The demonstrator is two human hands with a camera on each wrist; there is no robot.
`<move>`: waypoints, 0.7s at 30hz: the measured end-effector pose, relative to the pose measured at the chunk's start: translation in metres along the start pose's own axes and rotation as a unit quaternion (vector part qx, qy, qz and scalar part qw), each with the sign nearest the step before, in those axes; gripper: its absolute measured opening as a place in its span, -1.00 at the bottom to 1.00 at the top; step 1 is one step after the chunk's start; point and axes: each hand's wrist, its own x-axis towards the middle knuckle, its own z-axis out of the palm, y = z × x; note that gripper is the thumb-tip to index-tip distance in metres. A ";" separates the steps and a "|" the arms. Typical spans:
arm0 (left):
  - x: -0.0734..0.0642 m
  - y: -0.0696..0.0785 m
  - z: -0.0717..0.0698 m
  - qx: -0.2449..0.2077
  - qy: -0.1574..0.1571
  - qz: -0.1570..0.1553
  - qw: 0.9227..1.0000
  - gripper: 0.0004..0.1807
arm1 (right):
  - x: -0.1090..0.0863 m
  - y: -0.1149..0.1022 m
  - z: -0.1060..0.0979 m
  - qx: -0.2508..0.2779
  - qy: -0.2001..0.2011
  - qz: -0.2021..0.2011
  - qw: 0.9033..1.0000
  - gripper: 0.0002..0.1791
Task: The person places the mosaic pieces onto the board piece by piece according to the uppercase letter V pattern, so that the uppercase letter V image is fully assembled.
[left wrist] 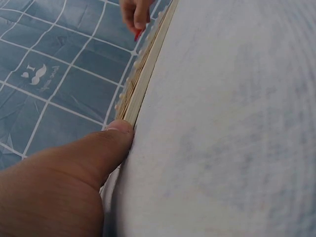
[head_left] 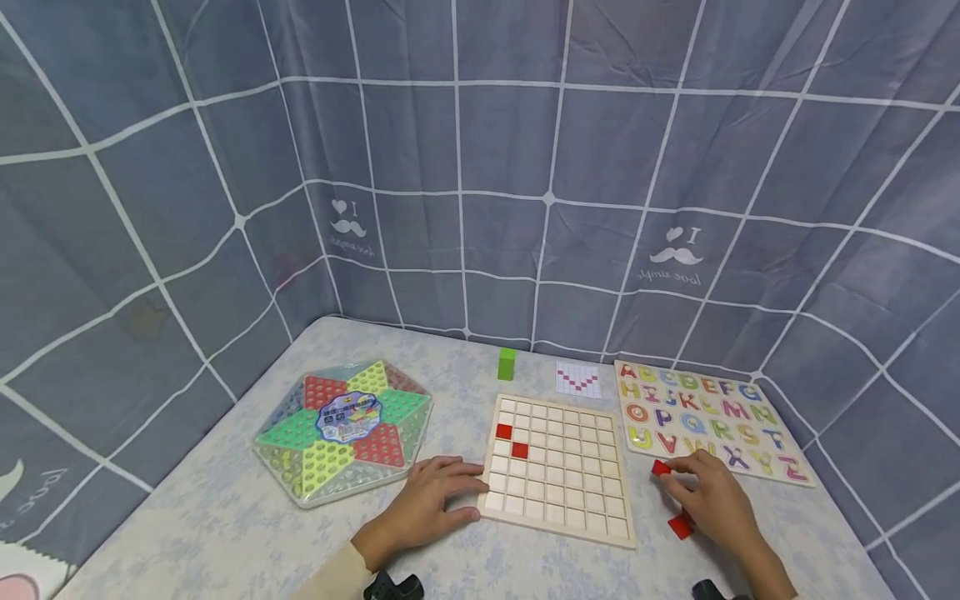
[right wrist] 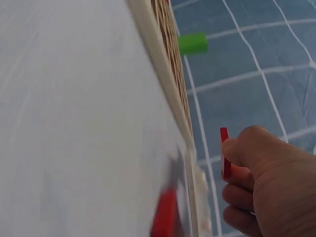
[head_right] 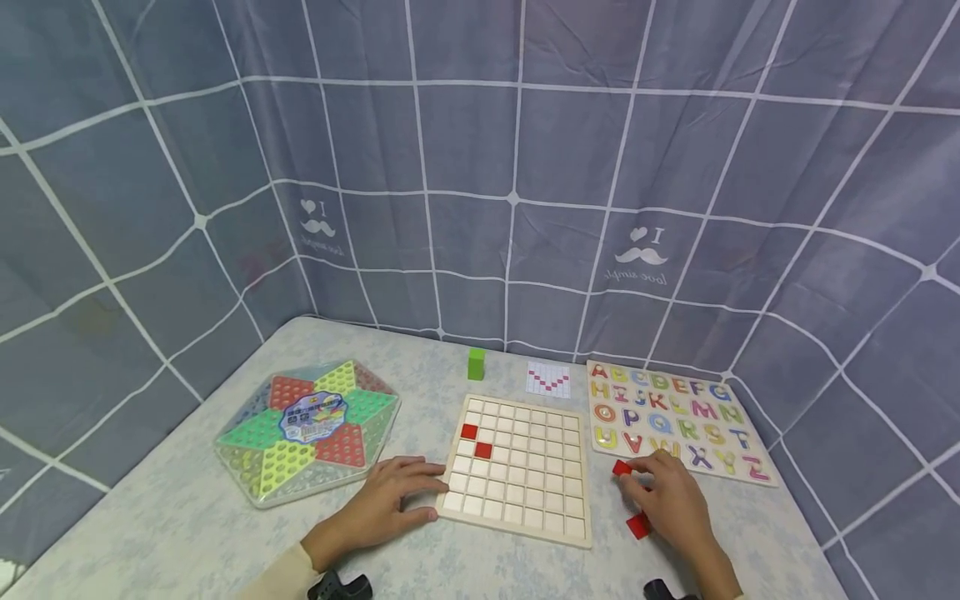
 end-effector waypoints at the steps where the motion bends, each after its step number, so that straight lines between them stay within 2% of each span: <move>1: 0.000 0.000 0.000 -0.001 -0.001 0.000 1.000 -0.65 | 0.004 -0.005 0.002 0.008 0.005 -0.014 1.000 -0.76; 5: 0.002 0.000 0.001 -0.005 -0.003 -0.002 1.000 -0.65 | 0.020 -0.028 0.014 0.039 0.005 -0.058 0.998 -0.78; 12: 0.004 -0.001 0.001 0.004 -0.003 -0.006 1.000 -0.65 | 0.045 -0.083 0.034 0.100 -0.040 -0.073 0.992 -0.83; 17: 0.002 -0.002 0.000 -0.002 -0.009 -0.012 1.000 -0.65 | 0.050 -0.114 0.052 0.127 -0.071 -0.110 0.983 -0.88; 21: 0.001 -0.001 0.000 -0.002 -0.010 -0.014 1.000 -0.65 | 0.046 -0.123 0.064 0.122 -0.089 -0.111 0.982 -0.87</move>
